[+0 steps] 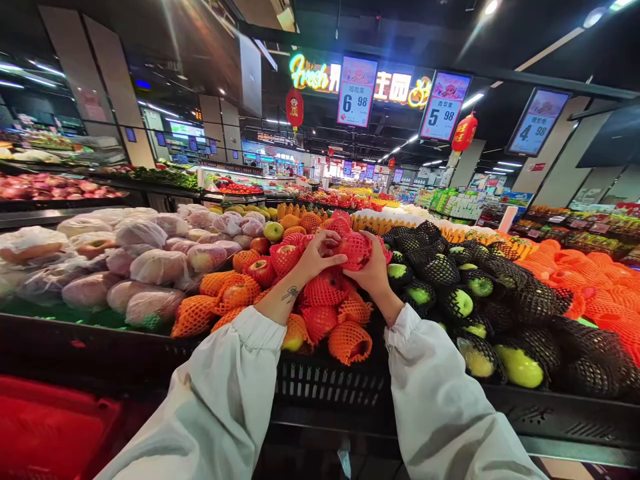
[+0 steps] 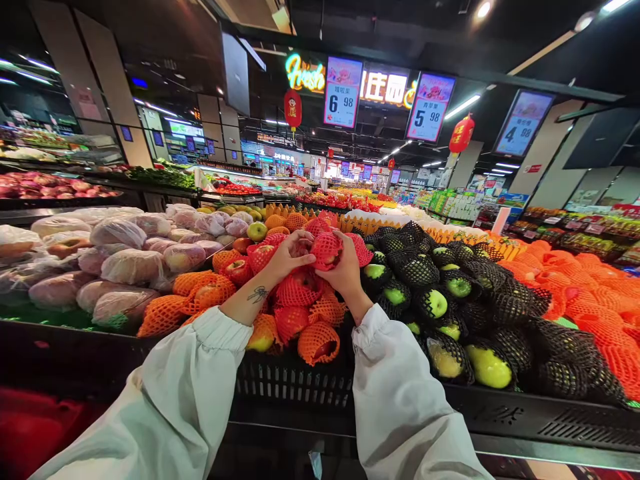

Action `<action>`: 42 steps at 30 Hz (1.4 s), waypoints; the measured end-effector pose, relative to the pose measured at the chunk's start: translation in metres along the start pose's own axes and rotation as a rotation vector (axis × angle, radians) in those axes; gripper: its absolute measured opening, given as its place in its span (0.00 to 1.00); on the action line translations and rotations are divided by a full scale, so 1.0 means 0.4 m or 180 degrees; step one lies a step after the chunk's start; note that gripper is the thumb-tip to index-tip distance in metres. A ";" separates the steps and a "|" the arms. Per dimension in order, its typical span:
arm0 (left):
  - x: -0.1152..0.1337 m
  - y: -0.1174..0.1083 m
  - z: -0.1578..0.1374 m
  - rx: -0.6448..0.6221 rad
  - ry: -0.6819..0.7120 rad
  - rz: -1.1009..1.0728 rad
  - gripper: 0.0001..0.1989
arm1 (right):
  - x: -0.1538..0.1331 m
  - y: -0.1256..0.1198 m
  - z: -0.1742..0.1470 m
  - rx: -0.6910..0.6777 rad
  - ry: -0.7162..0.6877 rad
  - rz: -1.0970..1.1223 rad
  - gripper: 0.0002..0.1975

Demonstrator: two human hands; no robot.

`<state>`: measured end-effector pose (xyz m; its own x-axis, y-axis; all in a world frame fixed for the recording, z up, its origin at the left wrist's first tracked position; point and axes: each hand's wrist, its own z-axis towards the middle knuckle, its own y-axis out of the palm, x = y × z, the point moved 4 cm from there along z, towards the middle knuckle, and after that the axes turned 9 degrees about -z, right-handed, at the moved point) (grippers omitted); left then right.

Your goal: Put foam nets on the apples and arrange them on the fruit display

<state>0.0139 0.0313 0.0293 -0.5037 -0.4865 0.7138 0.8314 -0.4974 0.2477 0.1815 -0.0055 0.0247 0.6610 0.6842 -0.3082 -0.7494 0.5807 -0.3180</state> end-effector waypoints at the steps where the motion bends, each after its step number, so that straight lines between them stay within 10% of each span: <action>1: 0.002 0.002 0.000 -0.0076 0.0047 0.0115 0.26 | 0.001 -0.002 0.001 0.0042 -0.0014 -0.0052 0.41; 25: 0.034 0.001 -0.014 0.0182 -0.0373 -0.0834 0.24 | -0.031 -0.012 0.000 -0.0240 -0.0227 -0.0486 0.39; 33: 0.017 -0.018 -0.002 0.0337 -0.0083 -0.0407 0.16 | -0.035 0.000 -0.009 -0.0420 -0.0428 -0.0476 0.54; 42: 0.024 0.005 -0.008 -0.0088 -0.0280 -0.0572 0.20 | -0.056 -0.007 -0.008 -0.0625 -0.0561 -0.0520 0.42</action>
<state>0.0101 0.0234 0.0347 -0.6199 -0.3242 0.7146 0.7227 -0.5907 0.3590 0.1689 -0.0238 0.0297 0.7424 0.6647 -0.0839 -0.6006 0.6048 -0.5230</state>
